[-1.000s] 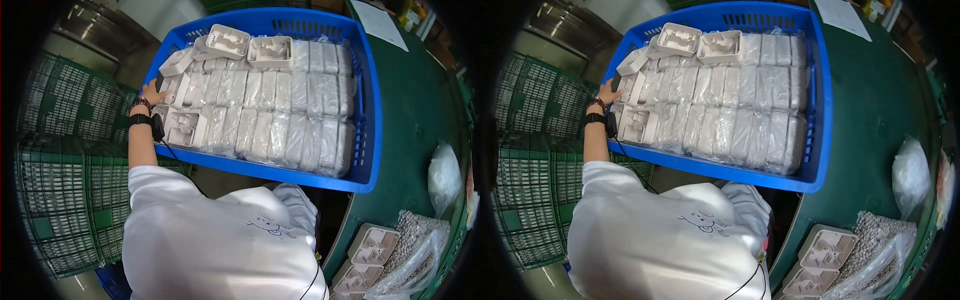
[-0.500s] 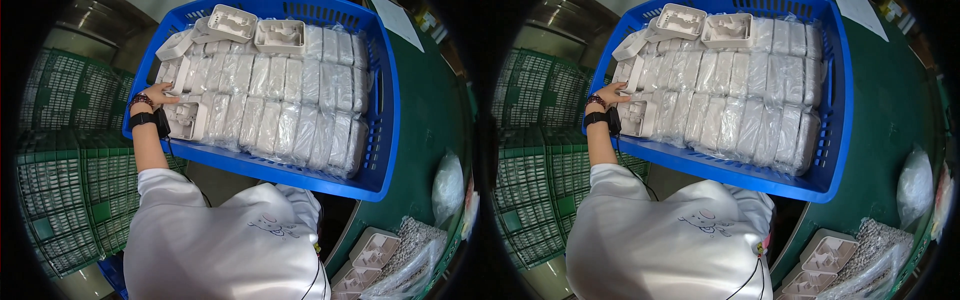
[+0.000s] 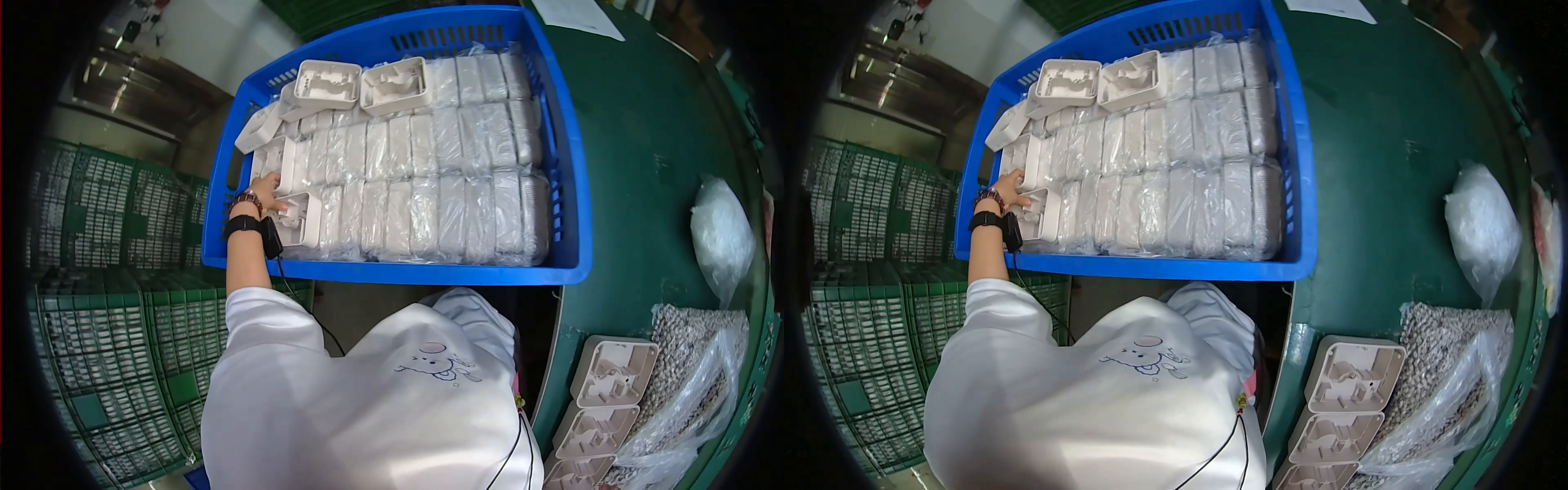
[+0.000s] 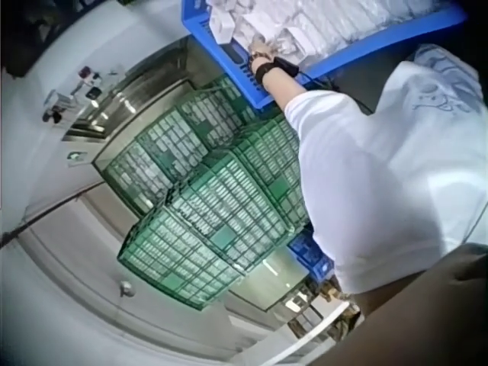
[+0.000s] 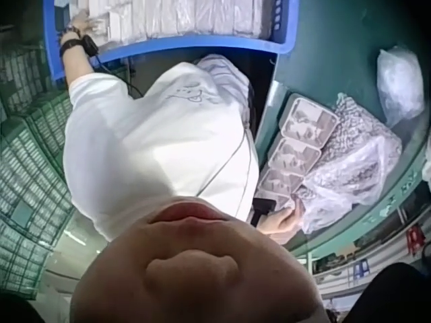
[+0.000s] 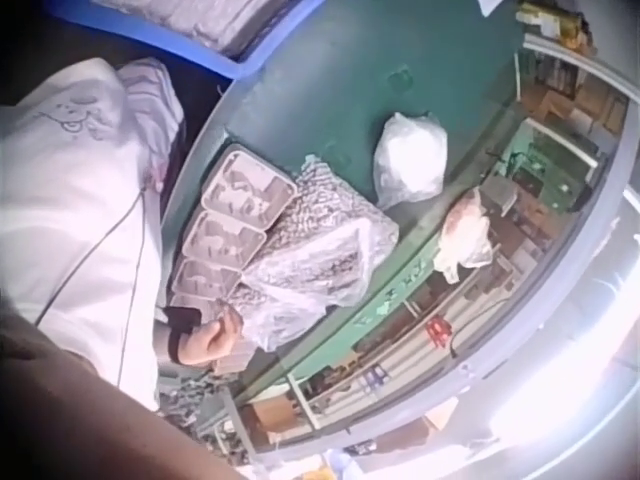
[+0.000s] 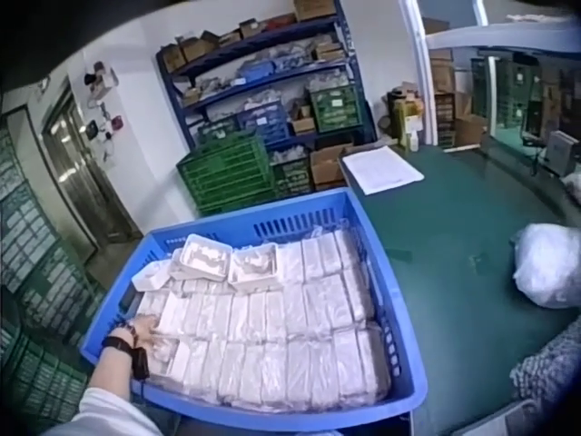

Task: The person takes plastic housings from a blue bin, places them on the table, and inserts small white components into them by hand. After filling several housings, the person stacks them and places them back into the blue bin.

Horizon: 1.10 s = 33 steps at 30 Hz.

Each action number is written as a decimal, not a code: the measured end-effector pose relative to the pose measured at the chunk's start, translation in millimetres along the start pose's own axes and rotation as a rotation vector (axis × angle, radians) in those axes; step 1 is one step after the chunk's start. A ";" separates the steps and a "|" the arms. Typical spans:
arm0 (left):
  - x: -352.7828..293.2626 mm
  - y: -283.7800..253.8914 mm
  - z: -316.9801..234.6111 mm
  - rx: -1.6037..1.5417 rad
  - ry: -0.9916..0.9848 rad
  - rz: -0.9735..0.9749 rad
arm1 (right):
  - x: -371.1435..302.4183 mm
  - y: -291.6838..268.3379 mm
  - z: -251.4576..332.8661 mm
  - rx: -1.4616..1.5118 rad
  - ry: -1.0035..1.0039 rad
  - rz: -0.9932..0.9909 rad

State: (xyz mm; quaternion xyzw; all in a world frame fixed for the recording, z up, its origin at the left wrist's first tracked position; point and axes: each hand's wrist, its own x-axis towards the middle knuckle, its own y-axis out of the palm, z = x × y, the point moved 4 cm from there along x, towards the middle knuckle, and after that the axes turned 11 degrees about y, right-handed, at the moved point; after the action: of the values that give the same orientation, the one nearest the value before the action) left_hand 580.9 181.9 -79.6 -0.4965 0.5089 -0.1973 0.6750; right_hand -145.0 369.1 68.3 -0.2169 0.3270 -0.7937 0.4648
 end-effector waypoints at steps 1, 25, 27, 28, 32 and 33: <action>3.0 -0.4 -2.3 0.009 0.019 -0.009 | -2.0 -1.8 -5.0 0.012 0.002 -0.027; -94.2 -137.6 -256.0 -0.771 1.051 -0.652 | -7.0 -16.9 -19.3 0.186 -0.059 -0.001; -128.9 -142.9 -330.0 -0.614 1.267 -0.590 | -20.6 -18.8 -27.9 0.218 0.020 -0.070; -145.7 -142.3 -366.7 -0.510 1.378 -0.596 | -28.0 -21.0 -31.6 0.208 0.033 -0.100; -187.7 -131.6 -489.3 -0.207 1.696 -0.717 | -65.0 -31.7 -48.2 0.206 0.111 -0.297; -200.2 -124.2 -517.1 -0.110 1.766 -0.747 | -74.5 -34.0 -52.1 0.199 0.175 -0.299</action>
State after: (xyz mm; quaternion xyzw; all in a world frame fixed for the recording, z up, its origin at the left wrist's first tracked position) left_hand 73.1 40.4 132.6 -0.3299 0.6511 -0.6785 -0.0826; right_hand -163.7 463.2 53.8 -0.1464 0.2501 -0.8982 0.3306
